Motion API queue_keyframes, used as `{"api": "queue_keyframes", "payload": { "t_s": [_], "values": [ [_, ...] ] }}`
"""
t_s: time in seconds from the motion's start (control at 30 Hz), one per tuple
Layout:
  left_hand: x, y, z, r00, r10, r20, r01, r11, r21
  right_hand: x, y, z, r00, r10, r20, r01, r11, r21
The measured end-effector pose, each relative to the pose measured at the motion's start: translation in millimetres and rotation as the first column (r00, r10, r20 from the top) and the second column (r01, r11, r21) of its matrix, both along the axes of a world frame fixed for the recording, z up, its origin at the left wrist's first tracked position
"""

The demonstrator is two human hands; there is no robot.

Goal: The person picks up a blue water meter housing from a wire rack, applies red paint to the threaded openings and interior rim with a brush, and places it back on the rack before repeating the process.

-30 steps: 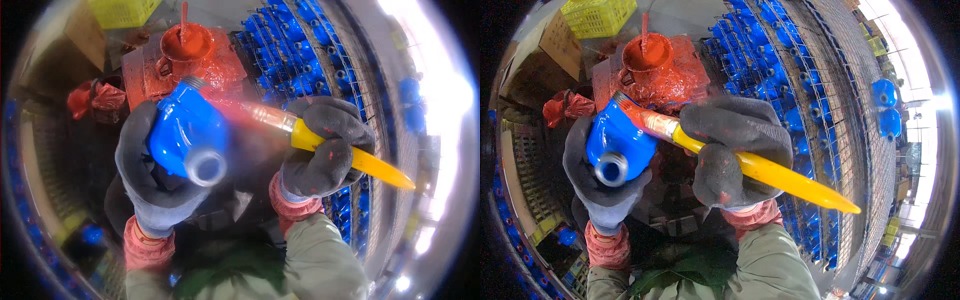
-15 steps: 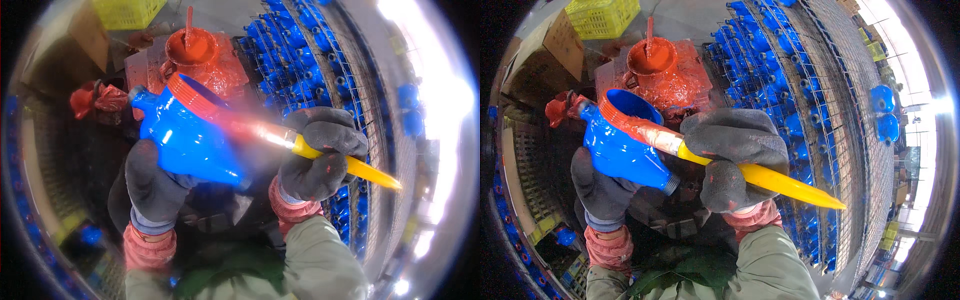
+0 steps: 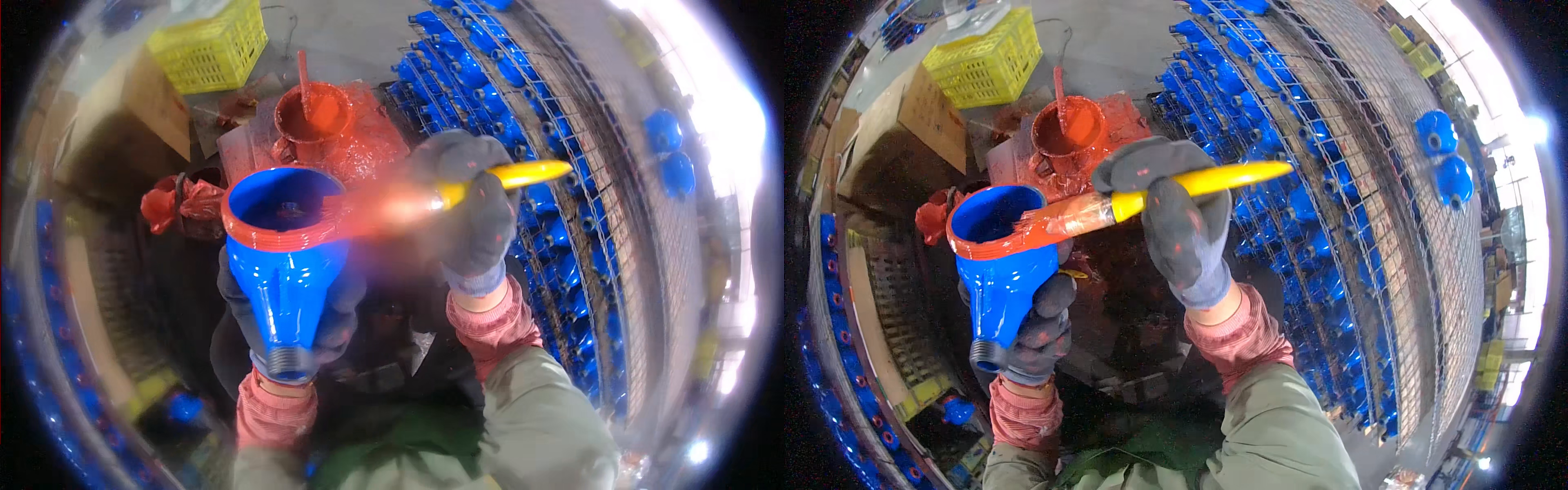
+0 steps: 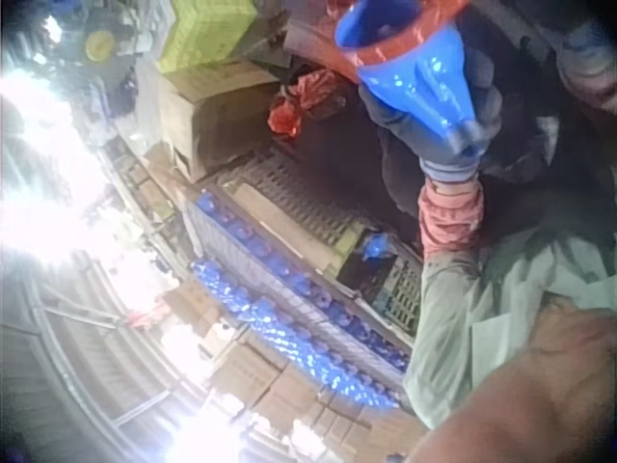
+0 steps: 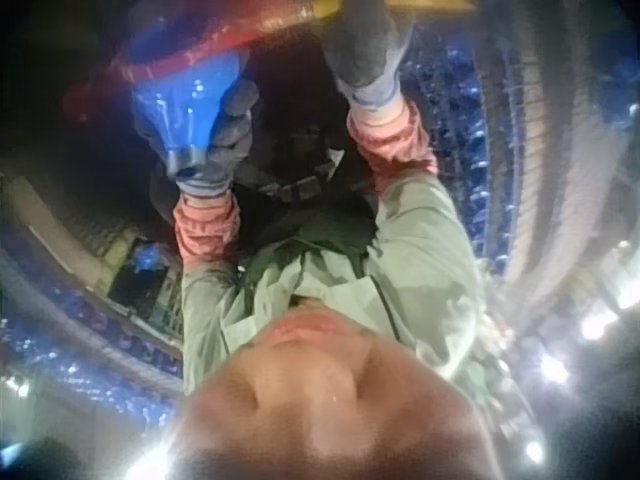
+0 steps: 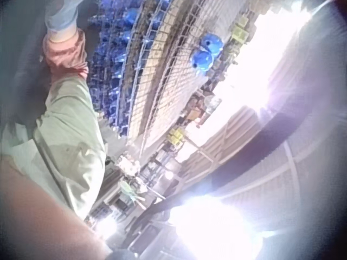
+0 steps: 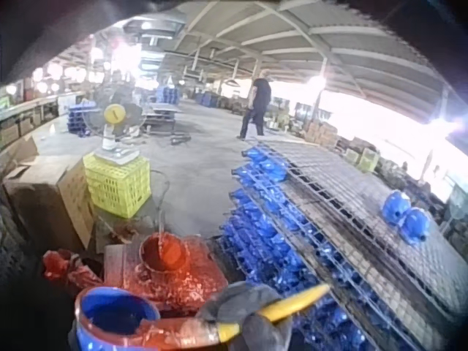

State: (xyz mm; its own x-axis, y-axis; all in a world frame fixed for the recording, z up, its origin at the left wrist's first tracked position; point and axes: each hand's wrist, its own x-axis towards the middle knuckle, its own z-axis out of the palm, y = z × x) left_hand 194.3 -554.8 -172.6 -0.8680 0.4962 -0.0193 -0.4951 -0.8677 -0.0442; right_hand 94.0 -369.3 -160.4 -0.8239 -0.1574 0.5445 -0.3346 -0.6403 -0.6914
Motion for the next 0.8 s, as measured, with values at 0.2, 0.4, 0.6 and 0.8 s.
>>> {"api": "queue_keyframes", "payload": {
  "t_s": [0.2, 0.4, 0.6, 0.8],
  "values": [
    [0, 12, -15, 0.987, -0.158, 0.003, 0.152, 0.959, 0.241, -22, 1, -20, 0.951, 0.236, 0.201, -0.204, 0.964, -0.168],
    [-1, 25, 2, 0.968, -0.248, 0.032, 0.242, 0.963, 0.121, -33, 1, -33, 0.832, 0.435, 0.346, -0.299, 0.875, -0.381],
    [-9, 40, 6, 0.981, -0.093, 0.169, 0.12, 0.98, -0.158, -37, -13, -45, 0.664, 0.732, 0.154, -0.516, 0.598, -0.613],
    [-8, 49, 12, 0.966, 0.16, 0.201, -0.056, 0.896, -0.44, -28, -20, -37, 0.59, 0.805, 0.06, -0.574, 0.471, -0.67]
  ]
}}
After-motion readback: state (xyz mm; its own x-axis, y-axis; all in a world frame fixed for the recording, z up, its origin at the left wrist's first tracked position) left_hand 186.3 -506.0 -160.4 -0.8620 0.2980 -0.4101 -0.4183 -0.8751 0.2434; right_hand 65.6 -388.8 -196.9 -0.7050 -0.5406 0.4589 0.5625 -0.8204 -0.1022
